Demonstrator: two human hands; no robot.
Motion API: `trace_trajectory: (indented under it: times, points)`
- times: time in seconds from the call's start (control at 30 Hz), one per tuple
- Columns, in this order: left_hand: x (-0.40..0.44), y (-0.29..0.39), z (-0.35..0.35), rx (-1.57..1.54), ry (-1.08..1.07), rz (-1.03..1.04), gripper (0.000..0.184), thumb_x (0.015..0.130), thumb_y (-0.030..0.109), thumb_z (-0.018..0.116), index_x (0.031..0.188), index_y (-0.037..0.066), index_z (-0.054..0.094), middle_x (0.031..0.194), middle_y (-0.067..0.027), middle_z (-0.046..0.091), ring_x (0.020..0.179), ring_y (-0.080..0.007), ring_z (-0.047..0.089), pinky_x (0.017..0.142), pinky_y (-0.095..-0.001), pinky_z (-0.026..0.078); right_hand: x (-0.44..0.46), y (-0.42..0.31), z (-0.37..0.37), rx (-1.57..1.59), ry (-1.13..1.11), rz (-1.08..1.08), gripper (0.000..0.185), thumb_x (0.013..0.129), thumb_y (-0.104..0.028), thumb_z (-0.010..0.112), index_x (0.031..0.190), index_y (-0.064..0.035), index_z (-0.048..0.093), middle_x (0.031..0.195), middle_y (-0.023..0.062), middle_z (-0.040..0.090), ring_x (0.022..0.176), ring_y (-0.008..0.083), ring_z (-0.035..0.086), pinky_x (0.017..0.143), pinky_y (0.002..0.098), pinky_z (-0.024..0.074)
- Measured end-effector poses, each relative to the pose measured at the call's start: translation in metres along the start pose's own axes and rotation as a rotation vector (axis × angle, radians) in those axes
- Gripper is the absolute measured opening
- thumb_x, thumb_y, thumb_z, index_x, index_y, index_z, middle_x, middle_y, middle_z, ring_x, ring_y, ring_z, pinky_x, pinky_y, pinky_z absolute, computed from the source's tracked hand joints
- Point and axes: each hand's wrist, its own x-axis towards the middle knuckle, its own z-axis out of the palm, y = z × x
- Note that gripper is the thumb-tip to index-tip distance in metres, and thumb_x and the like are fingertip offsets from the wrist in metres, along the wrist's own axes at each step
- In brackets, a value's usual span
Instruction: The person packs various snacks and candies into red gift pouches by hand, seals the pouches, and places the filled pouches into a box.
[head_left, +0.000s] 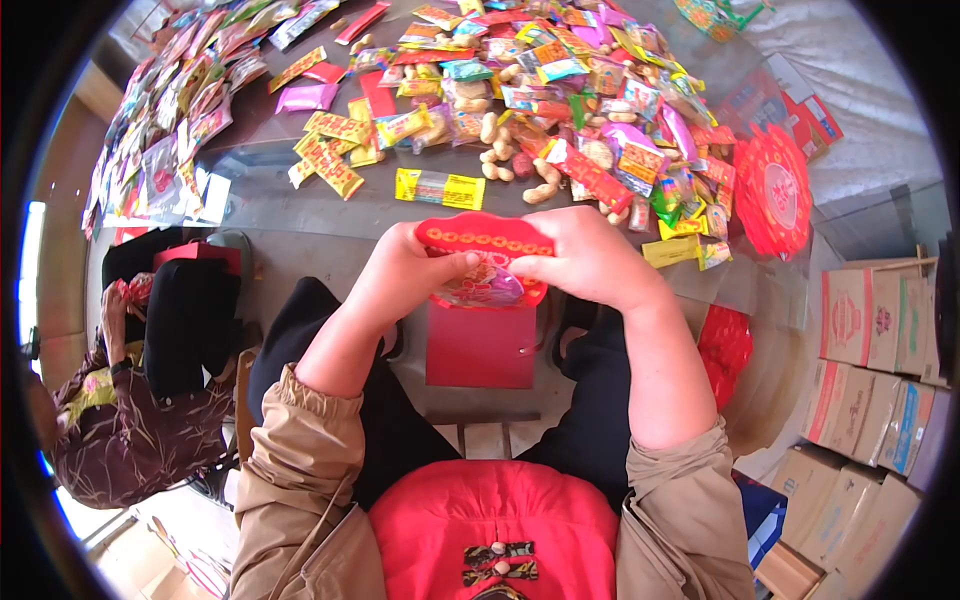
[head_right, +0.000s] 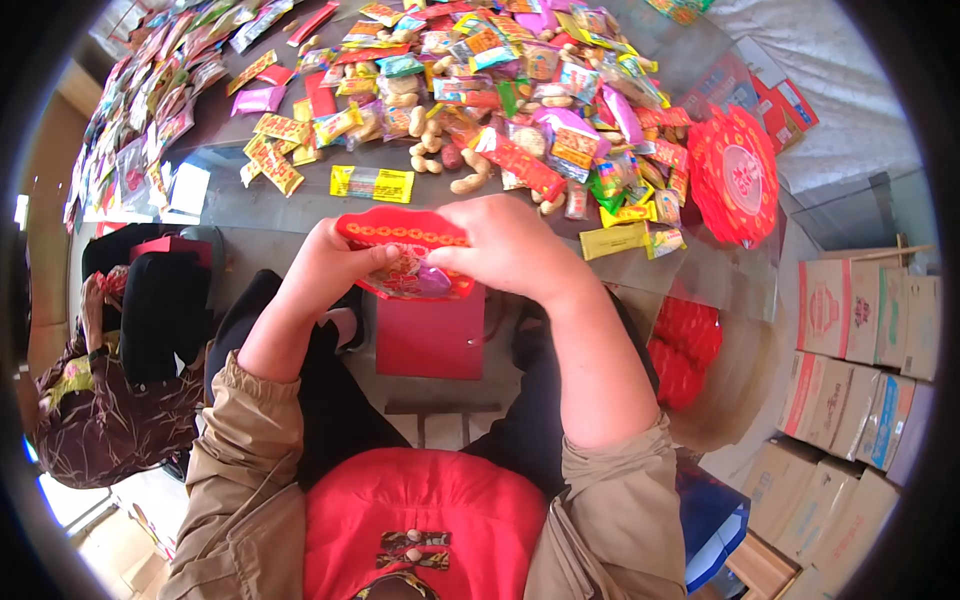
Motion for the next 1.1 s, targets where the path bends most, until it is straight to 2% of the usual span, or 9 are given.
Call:
trace_trajectory:
  times: [0.1,0.33,0.47,0.57,0.67,0.7,0.8,0.83,1.1]
  points:
    - [0.002,-0.004,0.004,0.091,-0.038,0.083,0.019,0.094,0.009,0.074,0.109,-0.004,0.074,0.092,-0.0039,0.076,0.081,-0.008,0.069,0.07,-0.0278,0.058,0.001,-0.005,0.006,0.035,-0.052,-0.033,0.028,0.085,-0.027,0.073,0.103,-0.0045,0.074,0.079,0.0184,0.071,0.078,0.036,0.07,0.073,0.0462,0.0533]
    - [0.007,-0.004,-0.011,0.057,-0.001,0.195,0.013,0.096,0.011,0.075,0.095,-0.002,0.075,0.084,-0.0023,0.073,0.077,-0.0071,0.066,0.068,-0.0252,0.054,-0.009,0.0,-0.012,-0.099,-0.063,-0.017,0.028,0.086,-0.028,0.072,0.095,-0.0017,0.071,0.081,0.0216,0.067,0.079,0.0411,0.066,0.07,0.0474,0.0508]
    - [0.014,-0.01,-0.012,0.128,0.307,0.276,0.012,0.093,0.011,0.078,0.09,0.0,0.074,0.08,-0.0019,0.073,0.074,-0.0071,0.065,0.07,-0.0264,0.052,-0.013,0.013,-0.007,-0.207,-0.135,-0.038,0.02,0.085,-0.024,0.071,0.092,-0.0048,0.07,0.083,0.0187,0.068,0.082,0.0398,0.067,0.072,0.0487,0.0518]
    - [0.019,-0.012,-0.007,0.414,0.453,0.382,0.012,0.087,0.012,0.081,0.092,0.003,0.074,0.084,-0.0054,0.073,0.075,-0.016,0.068,0.074,-0.0312,0.054,-0.011,0.019,0.002,-0.272,-0.166,-0.069,0.017,0.085,-0.022,0.071,0.088,-0.006,0.069,0.083,0.0171,0.068,0.084,0.0388,0.068,0.073,0.0493,0.0524]
    - [0.026,-0.004,0.003,0.906,0.451,0.788,0.02,0.083,0.01,0.081,0.099,0.001,0.072,0.101,-0.0091,0.074,0.09,-0.0248,0.071,0.082,-0.0377,0.055,-0.01,0.016,0.006,-0.27,-0.16,-0.085,0.015,0.085,-0.022,0.071,0.085,-0.0069,0.069,0.082,0.0162,0.068,0.084,0.0383,0.068,0.073,0.0499,0.0528]
    - [0.024,-0.002,0.008,0.989,0.47,0.758,0.041,0.077,0.011,0.083,0.116,0.006,0.071,0.126,-0.0147,0.067,0.114,-0.0367,0.065,0.096,-0.0451,0.052,-0.009,0.015,0.007,-0.276,-0.162,-0.087,0.015,0.085,-0.022,0.071,0.085,-0.007,0.069,0.082,0.0162,0.068,0.084,0.0383,0.068,0.073,0.0501,0.0529]
    - [0.032,0.003,0.018,1.087,0.544,0.84,0.067,0.076,0.013,0.084,0.139,0.008,0.06,0.15,-0.0167,0.051,0.139,-0.038,0.05,0.112,-0.0465,0.044,-0.009,0.012,0.008,-0.257,-0.166,-0.095,0.014,0.083,-0.021,0.073,0.085,-0.0074,0.069,0.081,0.0162,0.068,0.084,0.0385,0.068,0.074,0.0503,0.0531]
    - [0.036,0.0,0.018,1.12,0.52,0.724,0.089,0.074,0.021,0.086,0.152,0.01,0.046,0.162,-0.0182,0.036,0.151,-0.0389,0.033,0.122,-0.0472,0.032,-0.011,0.012,0.006,-0.25,-0.164,-0.089,0.014,0.083,-0.021,0.073,0.085,-0.0075,0.069,0.08,0.0162,0.068,0.085,0.0386,0.068,0.074,0.0503,0.0532]
    - [0.051,-0.005,0.029,1.368,0.646,0.594,0.092,0.084,0.034,0.076,0.163,0.018,0.032,0.168,-0.0183,0.025,0.155,-0.0375,0.026,0.123,-0.0492,0.026,-0.033,0.008,-0.027,-0.159,-0.215,-0.054,0.02,0.081,-0.024,0.074,0.089,-0.0056,0.071,0.085,0.0184,0.07,0.086,0.0392,0.069,0.077,0.0502,0.0533]
